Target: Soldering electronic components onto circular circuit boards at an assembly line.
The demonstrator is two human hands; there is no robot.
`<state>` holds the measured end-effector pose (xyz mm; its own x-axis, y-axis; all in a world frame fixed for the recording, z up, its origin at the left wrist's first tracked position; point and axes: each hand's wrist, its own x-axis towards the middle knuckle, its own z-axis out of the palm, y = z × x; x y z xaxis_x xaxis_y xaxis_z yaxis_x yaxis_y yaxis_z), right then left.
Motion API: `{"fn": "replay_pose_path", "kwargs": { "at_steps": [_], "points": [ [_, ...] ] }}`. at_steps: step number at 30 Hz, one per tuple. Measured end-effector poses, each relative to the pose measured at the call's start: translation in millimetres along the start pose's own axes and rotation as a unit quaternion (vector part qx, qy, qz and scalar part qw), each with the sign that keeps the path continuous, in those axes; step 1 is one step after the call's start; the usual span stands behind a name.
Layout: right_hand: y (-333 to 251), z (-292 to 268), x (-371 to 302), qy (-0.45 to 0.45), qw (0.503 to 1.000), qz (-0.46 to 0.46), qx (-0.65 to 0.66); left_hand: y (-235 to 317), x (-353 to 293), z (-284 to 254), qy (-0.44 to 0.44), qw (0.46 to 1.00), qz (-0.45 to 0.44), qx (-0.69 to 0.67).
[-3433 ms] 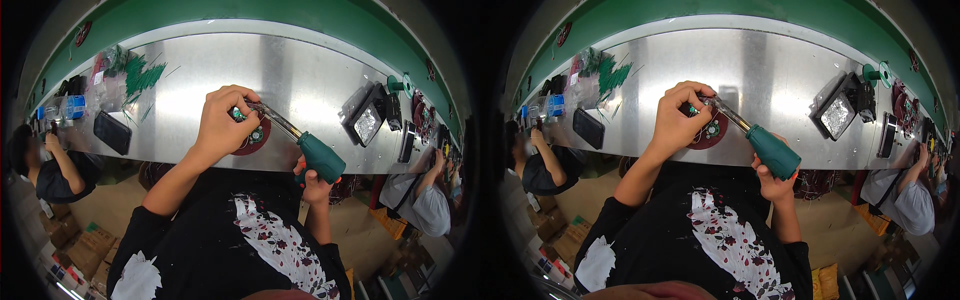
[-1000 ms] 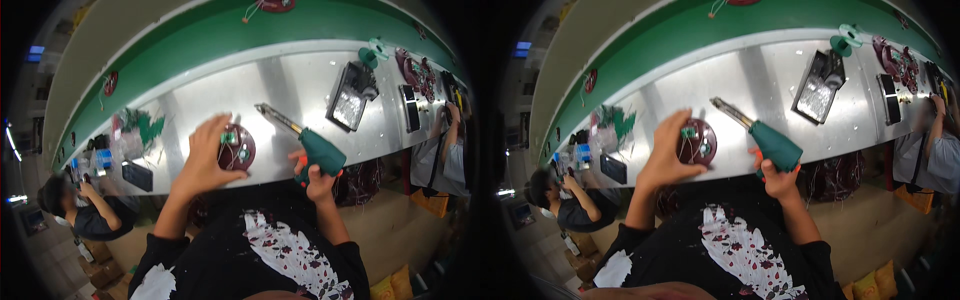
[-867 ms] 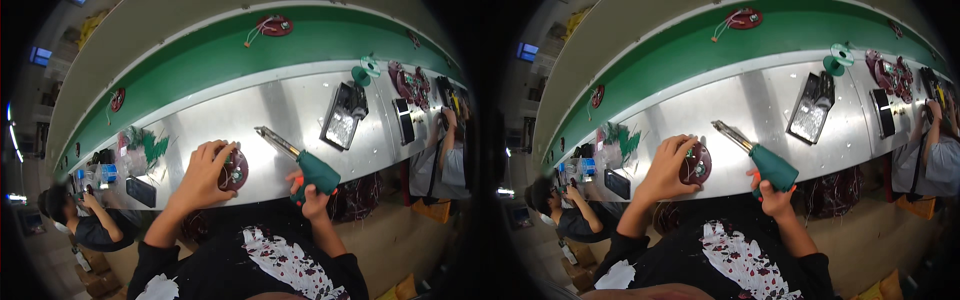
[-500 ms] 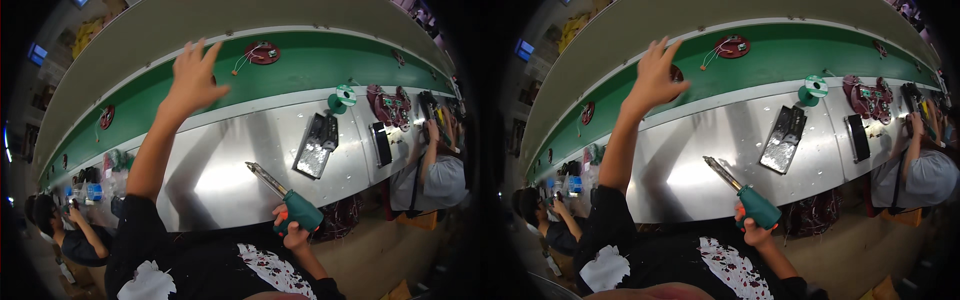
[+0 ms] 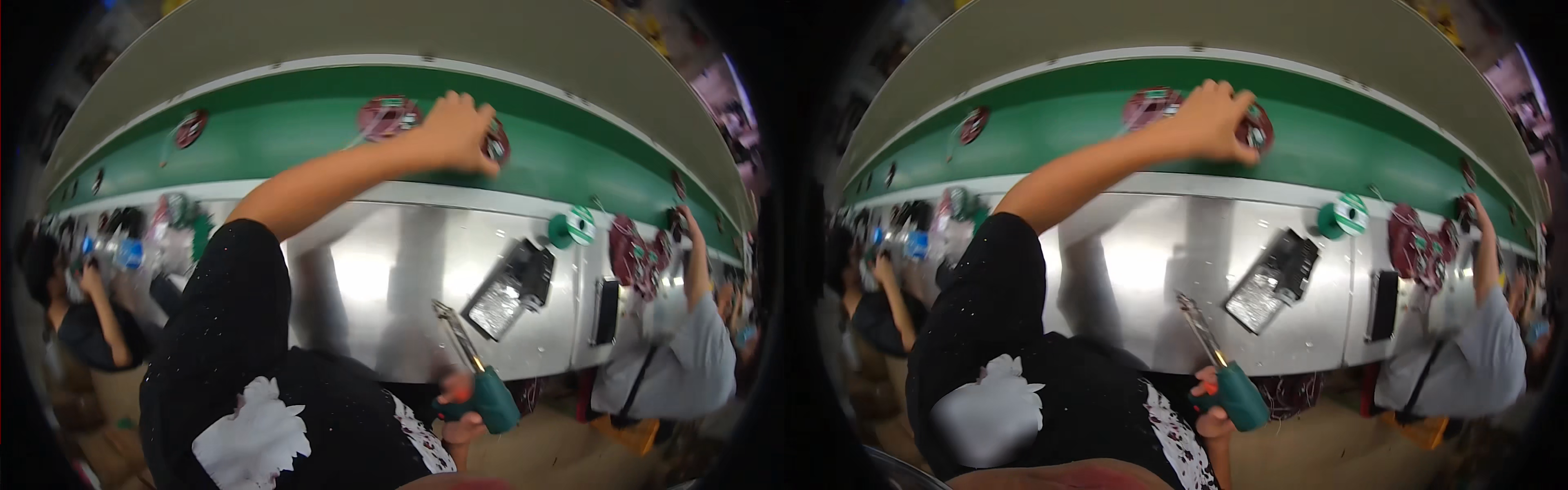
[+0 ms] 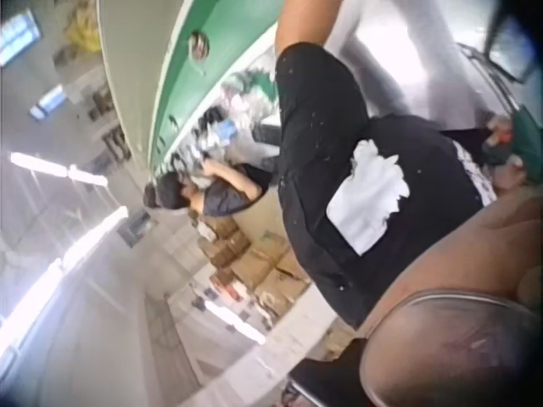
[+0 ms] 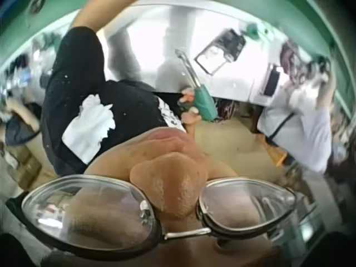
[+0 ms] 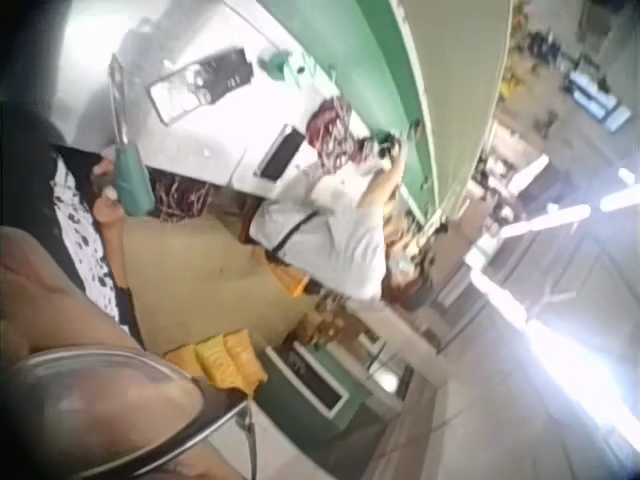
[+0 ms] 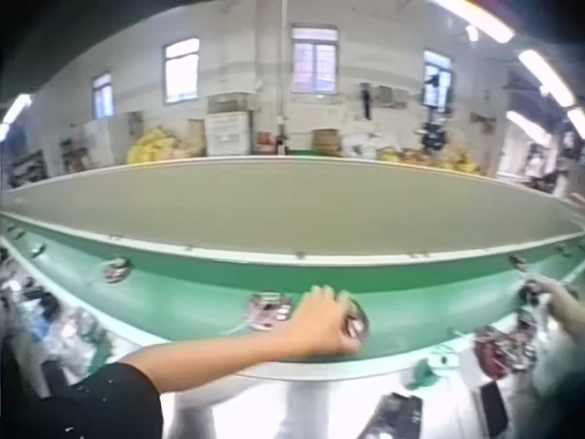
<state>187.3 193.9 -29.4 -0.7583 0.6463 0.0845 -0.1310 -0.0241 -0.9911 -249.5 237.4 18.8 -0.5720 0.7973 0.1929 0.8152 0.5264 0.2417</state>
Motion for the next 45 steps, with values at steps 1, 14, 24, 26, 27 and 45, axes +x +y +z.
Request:
{"fn": "replay_pose_path", "kwargs": {
  "at_steps": [1,14,24,26,27,45],
  "points": [
    [4.2,1.3,6.2,-0.023,1.0,0.008,0.008,8.4,-42.0,-17.0,0.023,0.999,0.044,-0.017],
    [25.1,44.0,42.9,-0.136,0.98,-0.077,0.121,26.6,-370.6,-38.0,0.151,0.952,-0.209,-0.166],
    [24.4,92.0,13.4,-0.117,0.99,-0.027,0.07,-111.5,-398.2,-67.3,0.18,0.951,-0.248,-0.034],
    [21.0,92.9,5.9,-0.101,0.993,-0.029,0.054,-120.9,-395.5,-71.7,0.11,0.962,-0.245,-0.05],
    [19.2,91.9,3.6,-0.097,0.994,-0.029,0.045,-124.9,-394.7,-69.5,0.109,0.964,-0.237,-0.059],
    [32.8,81.8,-23.6,-0.045,0.982,-0.055,-0.173,-37.2,-335.8,-56.7,0.076,0.905,-0.078,-0.412]
  ]
}}
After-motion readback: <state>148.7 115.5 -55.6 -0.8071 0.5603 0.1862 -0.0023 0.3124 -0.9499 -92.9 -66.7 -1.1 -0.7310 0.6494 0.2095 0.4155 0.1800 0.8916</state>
